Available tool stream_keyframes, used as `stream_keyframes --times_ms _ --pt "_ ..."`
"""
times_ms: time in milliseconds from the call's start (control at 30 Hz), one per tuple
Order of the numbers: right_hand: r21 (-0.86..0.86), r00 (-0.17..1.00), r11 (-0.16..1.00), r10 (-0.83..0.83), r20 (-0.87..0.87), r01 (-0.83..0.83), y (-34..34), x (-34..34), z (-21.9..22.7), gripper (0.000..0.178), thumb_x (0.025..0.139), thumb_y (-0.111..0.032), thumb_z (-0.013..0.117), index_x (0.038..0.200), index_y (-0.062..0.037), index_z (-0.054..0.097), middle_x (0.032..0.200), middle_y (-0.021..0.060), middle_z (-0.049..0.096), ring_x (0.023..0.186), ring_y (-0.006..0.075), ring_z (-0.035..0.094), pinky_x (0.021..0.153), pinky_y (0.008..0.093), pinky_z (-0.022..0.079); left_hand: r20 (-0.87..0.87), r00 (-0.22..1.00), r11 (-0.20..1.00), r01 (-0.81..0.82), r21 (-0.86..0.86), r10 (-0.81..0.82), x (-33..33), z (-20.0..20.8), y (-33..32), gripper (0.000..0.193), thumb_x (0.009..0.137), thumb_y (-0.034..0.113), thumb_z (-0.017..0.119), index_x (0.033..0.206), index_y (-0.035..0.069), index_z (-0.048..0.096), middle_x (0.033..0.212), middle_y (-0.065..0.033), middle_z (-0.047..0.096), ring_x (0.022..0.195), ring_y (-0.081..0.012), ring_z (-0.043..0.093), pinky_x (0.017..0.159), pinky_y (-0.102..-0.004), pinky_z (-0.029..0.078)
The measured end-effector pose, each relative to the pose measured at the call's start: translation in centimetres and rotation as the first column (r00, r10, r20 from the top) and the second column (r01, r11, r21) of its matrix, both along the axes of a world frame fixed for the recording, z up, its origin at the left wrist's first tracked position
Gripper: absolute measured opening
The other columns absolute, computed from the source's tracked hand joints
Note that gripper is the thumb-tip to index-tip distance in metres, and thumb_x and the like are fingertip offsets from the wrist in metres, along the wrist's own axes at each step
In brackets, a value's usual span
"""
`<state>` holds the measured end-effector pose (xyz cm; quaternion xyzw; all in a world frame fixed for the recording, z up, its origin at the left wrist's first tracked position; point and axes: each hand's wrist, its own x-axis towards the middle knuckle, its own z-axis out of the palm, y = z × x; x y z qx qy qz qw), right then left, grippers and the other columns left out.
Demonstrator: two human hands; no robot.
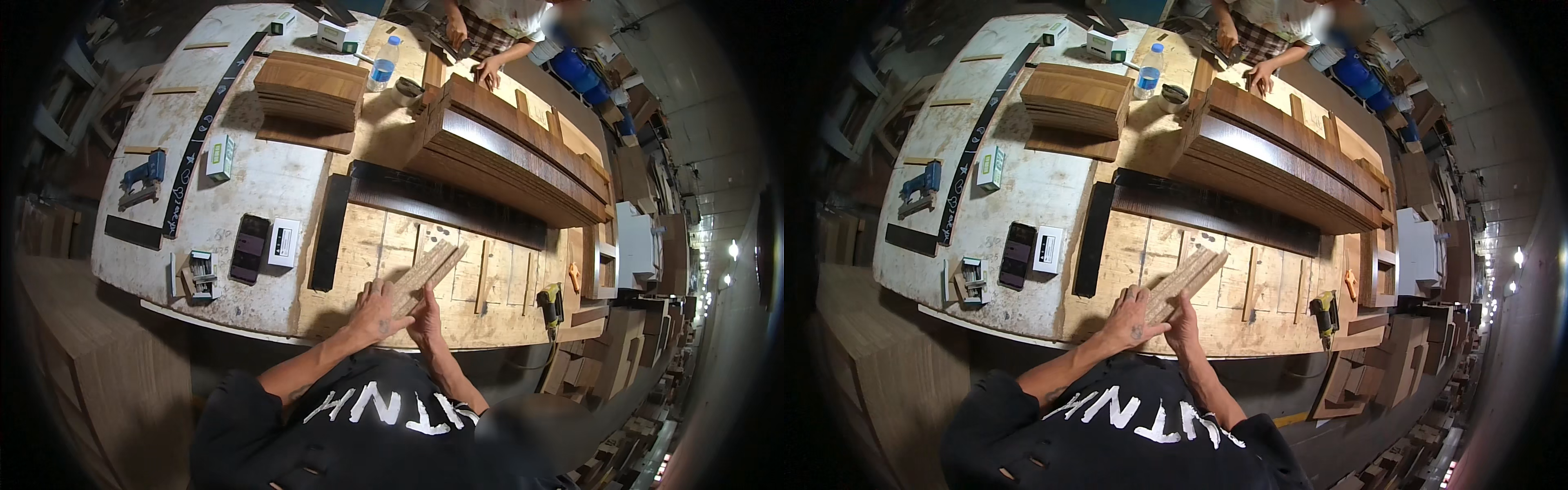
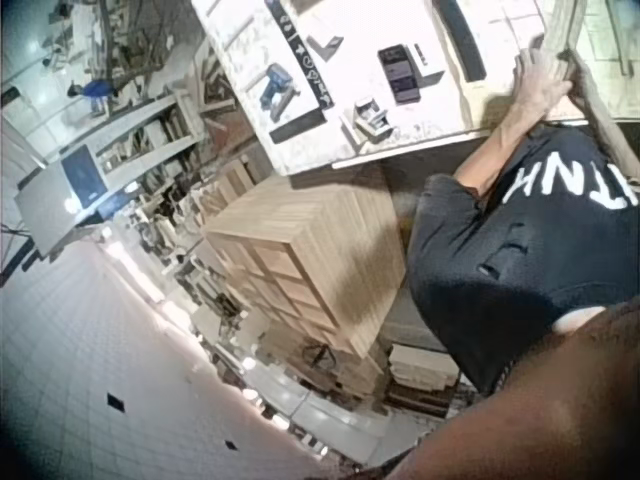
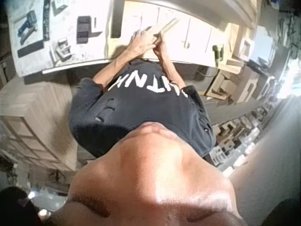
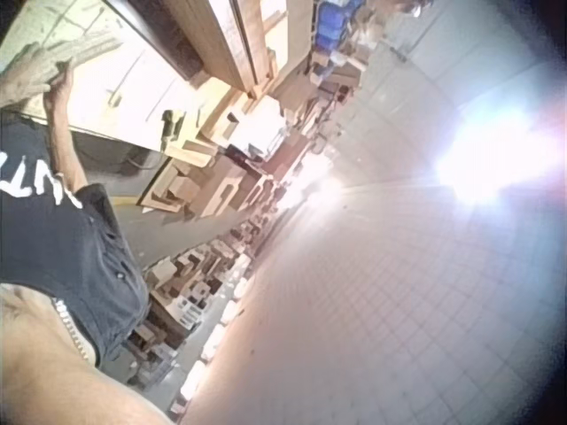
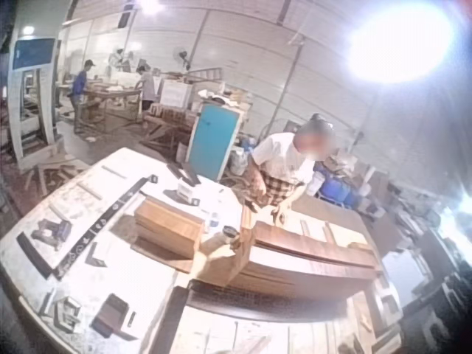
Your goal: The person assembles a wooden frame by placing thin wooden strips into a larger curved wooden structure on a workbench. They use a nail gun to secure the strips in place, repeating the process for multiple sections of the frame.
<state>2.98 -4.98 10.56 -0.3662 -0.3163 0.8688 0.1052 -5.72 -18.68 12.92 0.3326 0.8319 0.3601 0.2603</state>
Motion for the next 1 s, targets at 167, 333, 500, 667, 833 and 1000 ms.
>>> stream_keyframes --times_ms 167,333,500,667,833,1000 --pt "-0.126 0.993 0.987 -0.105 -0.059 0.097 1.6 2.5 -1.4 0.061 0.095 -0.047 0.072 0.135 -0.0050 0.053 0.119 0.0104 0.062 0.119 0.0271 0.060 0.103 0.0471 0.050 0.358 0.932 0.993 0.021 0.119 -0.062 -0.4 -0.4 1.1 0.081 0.090 0.055 0.073 0.135 -0.008 0.048 0.106 -0.0295 0.068 0.098 -0.0428 0.070 0.083 -0.0489 0.055" --pt "-0.026 0.999 0.999 -0.022 0.025 0.023 3.4 2.7 -3.4 0.049 0.094 -0.035 0.075 0.129 -0.0058 0.056 0.113 0.0076 0.063 0.108 0.0232 0.062 0.096 0.0411 0.051 0.416 0.907 0.926 -0.100 0.363 -0.065 1.0 -1.7 1.4 0.071 0.100 0.041 0.066 0.151 -0.003 0.043 0.126 -0.0308 0.065 0.112 -0.0364 0.067 0.095 -0.0440 0.052" --pt "0.129 0.999 0.992 -0.006 0.038 0.001 3.7 2.2 -3.7 0.049 0.088 -0.022 0.081 0.126 -0.0040 0.054 0.107 0.0071 0.066 0.095 0.0182 0.064 0.086 0.0353 0.054 0.229 0.969 0.959 -0.144 0.242 0.088 3.5 -4.1 1.7 0.068 0.099 0.034 0.064 0.156 0.006 0.040 0.124 -0.0331 0.062 0.117 -0.0477 0.061 0.100 -0.0482 0.049" --pt "0.256 0.989 0.965 0.027 0.145 -0.064 3.9 1.2 -3.4 0.048 0.084 -0.013 0.081 0.124 -0.0012 0.056 0.105 0.0091 0.067 0.092 0.0193 0.066 0.082 0.0356 0.054 0.164 0.955 0.958 -0.267 0.101 0.249 3.1 -3.8 1.8 0.063 0.099 0.032 0.067 0.150 0.001 0.048 0.126 -0.0304 0.061 0.120 -0.0429 0.059 0.102 -0.0443 0.047" --pt "0.281 0.963 0.957 -0.012 0.269 -0.066 5.7 2.6 -4.0 0.048 0.082 -0.017 0.081 0.120 0.0007 0.058 0.101 0.0091 0.067 0.091 0.0200 0.065 0.081 0.0350 0.054 -0.180 0.872 0.884 -0.467 -0.033 0.454 2.2 -8.0 0.6 0.058 0.098 0.033 0.062 0.147 0.004 0.051 0.135 -0.0285 0.046 0.117 -0.0455 0.046 0.104 -0.0550 0.038" --pt "0.297 0.961 0.948 0.033 0.275 -0.118 8.0 5.5 -3.4 0.046 0.082 -0.015 0.082 0.118 0.0000 0.058 0.099 0.0088 0.068 0.089 0.0196 0.066 0.082 0.0356 0.054 -0.376 0.832 0.826 -0.512 -0.237 0.408 1.0 -7.9 -0.9 0.072 0.091 0.031 0.069 0.150 0.001 0.040 0.138 -0.0247 0.041 0.119 -0.0438 0.043 0.104 -0.0556 0.037"
